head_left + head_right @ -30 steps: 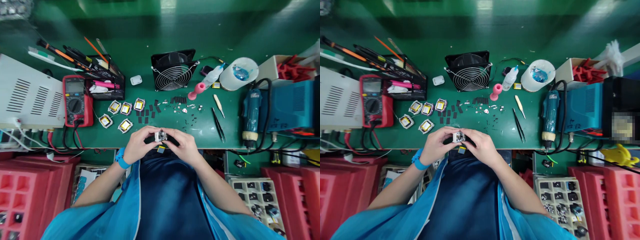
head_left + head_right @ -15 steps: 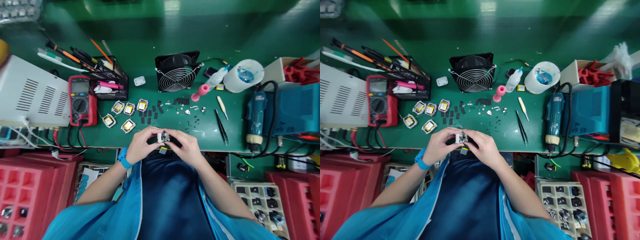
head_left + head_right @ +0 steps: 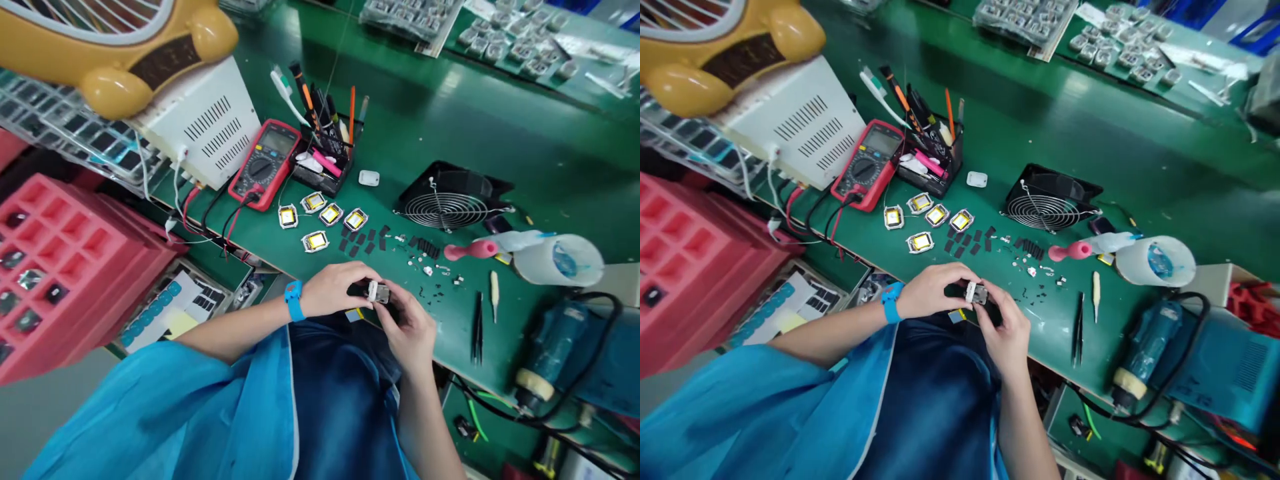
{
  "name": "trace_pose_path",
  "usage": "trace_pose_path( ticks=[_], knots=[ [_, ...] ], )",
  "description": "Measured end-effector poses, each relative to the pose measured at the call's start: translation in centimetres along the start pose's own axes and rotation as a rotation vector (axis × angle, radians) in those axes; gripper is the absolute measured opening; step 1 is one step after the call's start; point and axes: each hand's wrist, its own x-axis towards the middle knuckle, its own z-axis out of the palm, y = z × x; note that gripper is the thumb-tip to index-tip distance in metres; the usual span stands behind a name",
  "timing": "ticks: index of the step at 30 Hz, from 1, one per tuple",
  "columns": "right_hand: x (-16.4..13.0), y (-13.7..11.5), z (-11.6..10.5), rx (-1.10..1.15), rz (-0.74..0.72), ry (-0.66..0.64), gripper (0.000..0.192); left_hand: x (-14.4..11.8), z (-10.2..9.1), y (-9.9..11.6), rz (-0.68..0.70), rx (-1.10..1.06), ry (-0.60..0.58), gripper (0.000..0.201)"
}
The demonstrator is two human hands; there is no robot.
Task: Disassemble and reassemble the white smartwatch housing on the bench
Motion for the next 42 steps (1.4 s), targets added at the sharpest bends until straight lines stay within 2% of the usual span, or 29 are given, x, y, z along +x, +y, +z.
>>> trace_pose_path(
  ticks=[6, 10, 19, 26, 30, 37, 42],
  knots=[
    [0.5, -1.4, 0.6, 0.094, 0.002, 0.039, 0.053, -0.1, -1.1, -0.4, -0.077, -0.316, -0.008, 0.039],
    [1.6, -2.4, 0.5, 0.054, -0.074, 0.051, 0.043, 0.3, -1.7, -0.7, -0.125, -0.410, -0.030, 0.041],
    [1.9, -2.7, 0.2, 0.092, -0.136, 0.054, 0.045, 0.7, -1.5, -0.3, -0.094, -0.301, -0.017, 0.035],
    [1.1, -3.0, -0.9, 0.178, -0.085, 0.049, 0.046, 0.4, -1.3, 1.7, 0.166, -0.062, 0.003, 0.029],
    [0.6, -3.3, -1.7, 0.238, -0.065, 0.051, 0.050, 0.2, -1.3, 3.1, 0.251, -0.010, -0.008, 0.031],
    [-0.1, -3.3, -2.3, 0.324, -0.047, 0.052, 0.052, 0.0, -1.1, 4.1, 0.283, 0.011, -0.011, 0.042],
    [-0.1, -3.6, -2.7, 0.354, -0.027, 0.048, 0.048, 0.0, -1.0, 4.2, 0.288, -0.047, -0.006, 0.038]
  ],
)
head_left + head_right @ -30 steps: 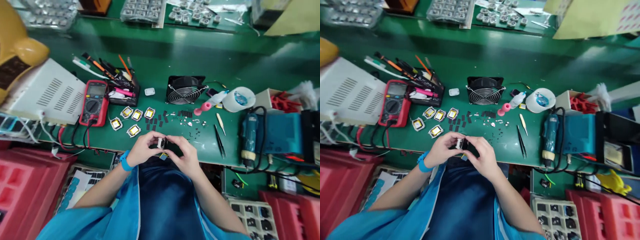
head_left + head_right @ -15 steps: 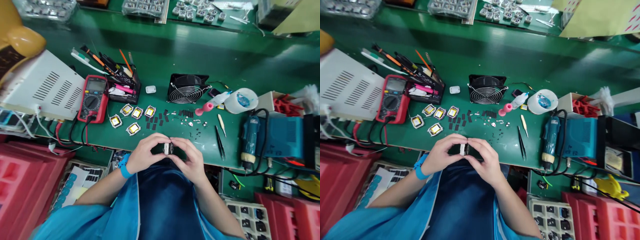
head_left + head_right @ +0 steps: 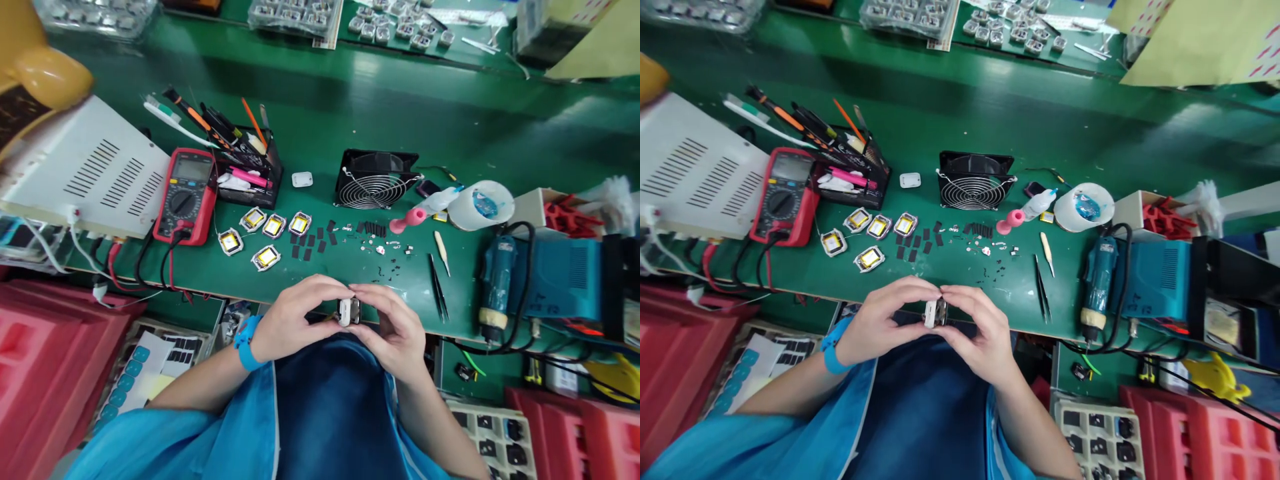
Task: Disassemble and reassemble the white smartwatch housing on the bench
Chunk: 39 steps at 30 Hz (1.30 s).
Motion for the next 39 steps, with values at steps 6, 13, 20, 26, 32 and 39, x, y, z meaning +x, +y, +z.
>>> trace_pose_path(
  ticks=[6, 13, 20, 26, 32, 39],
  knots=[
    [0.4, -0.7, -0.3, 0.019, -0.023, -0.006, 0.046, -0.1, 0.1, -0.2, -0.043, -0.109, 0.031, 0.037],
    [0.2, -1.0, -0.7, 0.043, -0.041, 0.013, 0.042, 0.1, 0.4, 0.3, -0.056, -0.140, 0.040, 0.040],
    [0.0, -1.7, -1.3, 0.038, -0.075, -0.001, 0.041, 0.0, 0.6, 1.1, 0.062, 0.000, 0.053, 0.036],
    [0.1, -2.8, -1.6, 0.026, -0.141, -0.015, 0.036, -0.2, 0.1, 1.9, 0.196, 0.055, 0.034, 0.029],
    [0.5, -3.0, -1.6, 0.047, -0.165, -0.021, 0.039, -0.2, 0.0, 1.9, 0.209, 0.063, 0.038, 0.029],
    [0.4, -2.9, -2.0, 0.087, -0.137, -0.047, 0.045, -0.3, 0.5, 2.1, 0.164, 0.009, 0.093, 0.039]
  ],
)
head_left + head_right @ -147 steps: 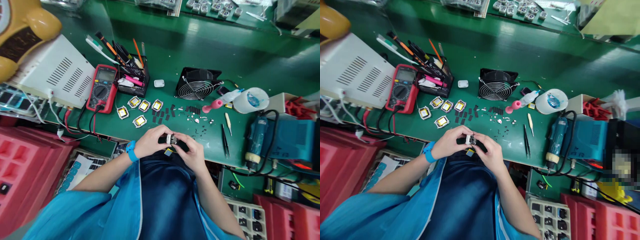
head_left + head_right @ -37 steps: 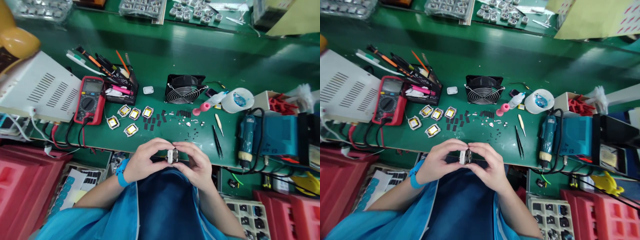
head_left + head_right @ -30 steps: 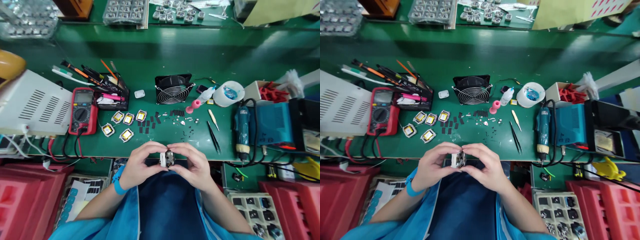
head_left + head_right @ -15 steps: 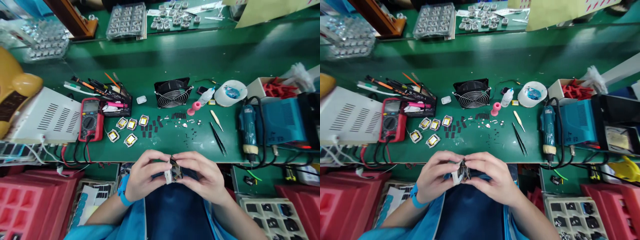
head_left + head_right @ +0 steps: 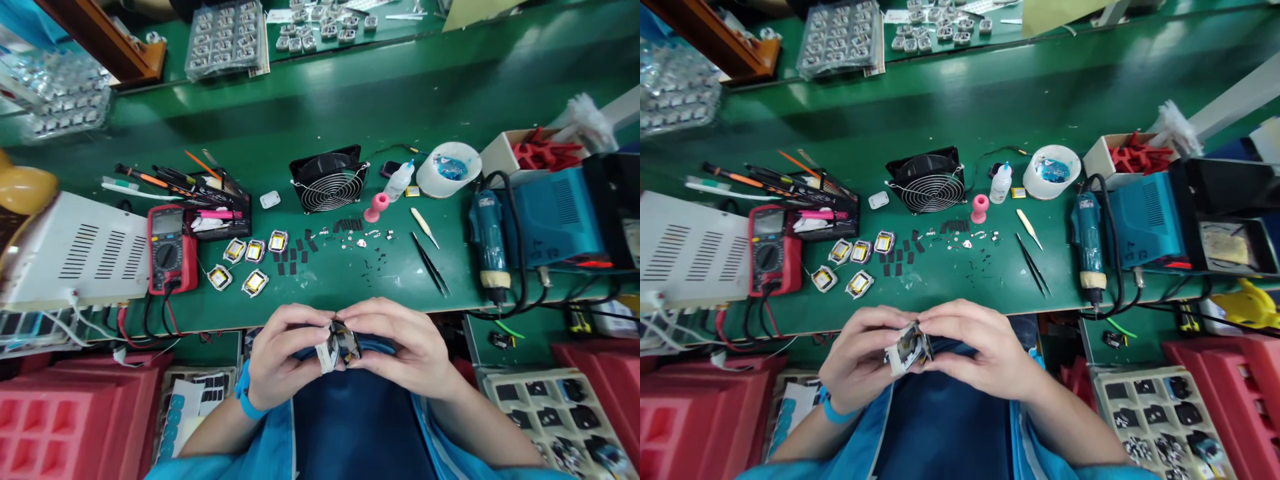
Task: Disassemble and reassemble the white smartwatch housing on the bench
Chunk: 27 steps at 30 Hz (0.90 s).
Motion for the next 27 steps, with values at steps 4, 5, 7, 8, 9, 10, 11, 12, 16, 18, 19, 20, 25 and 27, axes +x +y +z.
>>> trace_pose_path(
  ticks=[4, 5, 7, 8, 9, 10, 11, 12, 16, 18, 19, 20, 25, 27],
  knots=[
    [-0.22, 0.16, -0.04, 0.032, 0.009, 0.028, 0.044, 0.04, 0.24, 0.08, -0.037, -0.018, 0.013, 0.042],
    [-0.29, 0.22, -0.03, 0.041, 0.009, 0.035, 0.044, 0.04, 0.27, 0.07, -0.038, -0.025, 0.011, 0.044],
    [-0.41, 0.31, -0.02, 0.051, 0.018, 0.043, 0.044, 0.02, 0.33, 0.04, -0.031, -0.042, 0.011, 0.048],
    [-0.45, 0.33, -0.01, 0.053, 0.023, 0.044, 0.045, -0.01, 0.35, 0.03, -0.025, -0.051, 0.012, 0.049],
    [-0.47, 0.33, -0.01, 0.053, 0.026, 0.046, 0.045, -0.04, 0.37, 0.01, -0.021, -0.059, 0.014, 0.050],
    [-0.47, 0.32, -0.01, 0.052, 0.029, 0.048, 0.045, -0.09, 0.39, -0.01, -0.022, -0.063, 0.015, 0.050],
    [-0.46, 0.29, -0.01, 0.050, 0.029, 0.051, 0.045, -0.13, 0.41, -0.02, -0.024, -0.063, 0.014, 0.050],
    [-0.44, 0.27, -0.01, 0.048, 0.027, 0.051, 0.044, -0.17, 0.43, -0.02, -0.028, -0.061, 0.012, 0.050],
    [-0.35, 0.21, 0.02, 0.042, 0.027, 0.042, 0.042, -0.29, 0.47, -0.02, -0.043, -0.056, 0.011, 0.051],
    [-0.33, 0.23, 0.06, 0.043, 0.035, 0.044, 0.041, -0.31, 0.47, -0.03, -0.049, -0.054, 0.018, 0.052],
    [-0.34, 0.25, 0.08, 0.045, 0.036, 0.047, 0.042, -0.32, 0.46, -0.04, -0.049, -0.052, 0.021, 0.052],
    [-0.35, 0.28, 0.09, 0.047, 0.035, 0.049, 0.042, -0.32, 0.46, -0.05, -0.047, -0.052, 0.022, 0.051],
    [-0.40, 0.34, 0.11, 0.051, 0.040, 0.051, 0.043, -0.25, 0.41, -0.09, -0.029, -0.044, 0.014, 0.050],
    [-0.44, 0.36, 0.13, 0.051, 0.049, 0.057, 0.042, -0.21, 0.39, -0.06, -0.030, -0.031, 0.016, 0.050]
  ],
)
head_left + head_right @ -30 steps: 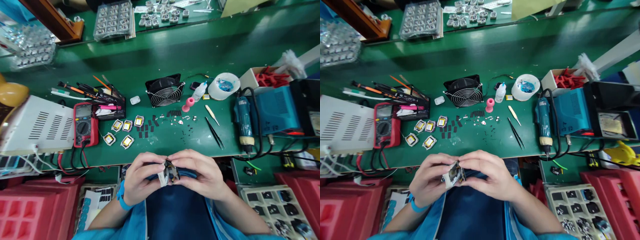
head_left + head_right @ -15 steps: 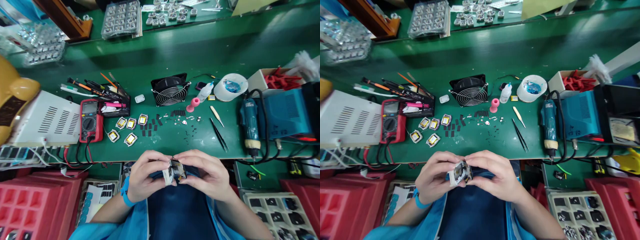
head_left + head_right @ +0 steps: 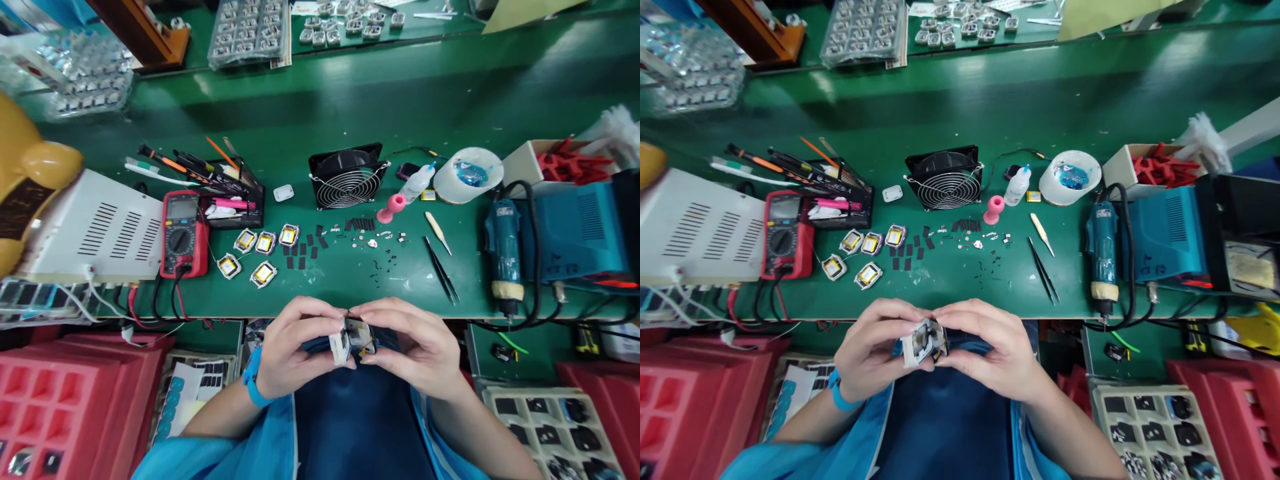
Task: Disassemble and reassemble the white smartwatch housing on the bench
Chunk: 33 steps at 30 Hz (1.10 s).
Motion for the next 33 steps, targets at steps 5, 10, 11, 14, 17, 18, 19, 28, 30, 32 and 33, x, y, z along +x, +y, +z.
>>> trace_pose_path(
  ticks=[5, 10, 11, 14, 17, 18, 19, 28, 30, 32, 33],
  knots=[
    [-0.3, 0.2, 0.0, 0.001, 0.008, -0.006, 0.045, 0.0, -0.1, 0.0, 0.016, 0.005, 0.002, 0.048],
    [-0.4, 0.3, 0.1, 0.000, 0.010, -0.018, 0.046, -0.2, -0.1, -0.1, 0.001, 0.009, -0.006, 0.050],
    [-0.3, 0.2, 0.1, -0.005, 0.010, -0.018, 0.045, -0.2, -0.2, -0.1, -0.006, 0.014, -0.008, 0.050],
    [-0.2, 0.2, 0.3, -0.032, 0.004, -0.014, 0.040, -0.2, -0.2, 0.0, -0.024, 0.038, -0.008, 0.049],
    [-0.1, 0.4, 0.5, -0.068, 0.010, -0.007, 0.039, -0.2, -0.1, 0.0, -0.041, 0.064, -0.011, 0.048],
    [-0.2, 0.6, 0.6, -0.076, 0.017, -0.004, 0.039, -0.2, -0.1, -0.1, -0.051, 0.072, -0.012, 0.048],
    [-0.3, 0.8, 0.6, -0.078, 0.027, 0.001, 0.039, -0.2, 0.0, -0.1, -0.062, 0.078, -0.015, 0.048],
    [-1.2, 3.2, 0.9, -0.087, 0.161, 0.028, 0.041, -0.2, 0.9, -1.8, -0.144, 0.075, 0.005, 0.043],
    [-1.2, 3.6, 0.9, -0.120, 0.162, 0.018, 0.043, -0.2, 1.0, -2.2, -0.156, 0.080, 0.004, 0.043],
    [-1.2, 3.9, 0.8, -0.138, 0.165, 0.007, 0.043, -0.3, 1.1, -2.5, -0.170, 0.081, -0.006, 0.043],
    [-1.2, 4.0, 0.8, -0.144, 0.165, 0.006, 0.042, -0.3, 1.1, -2.6, -0.174, 0.074, -0.011, 0.042]
  ],
)
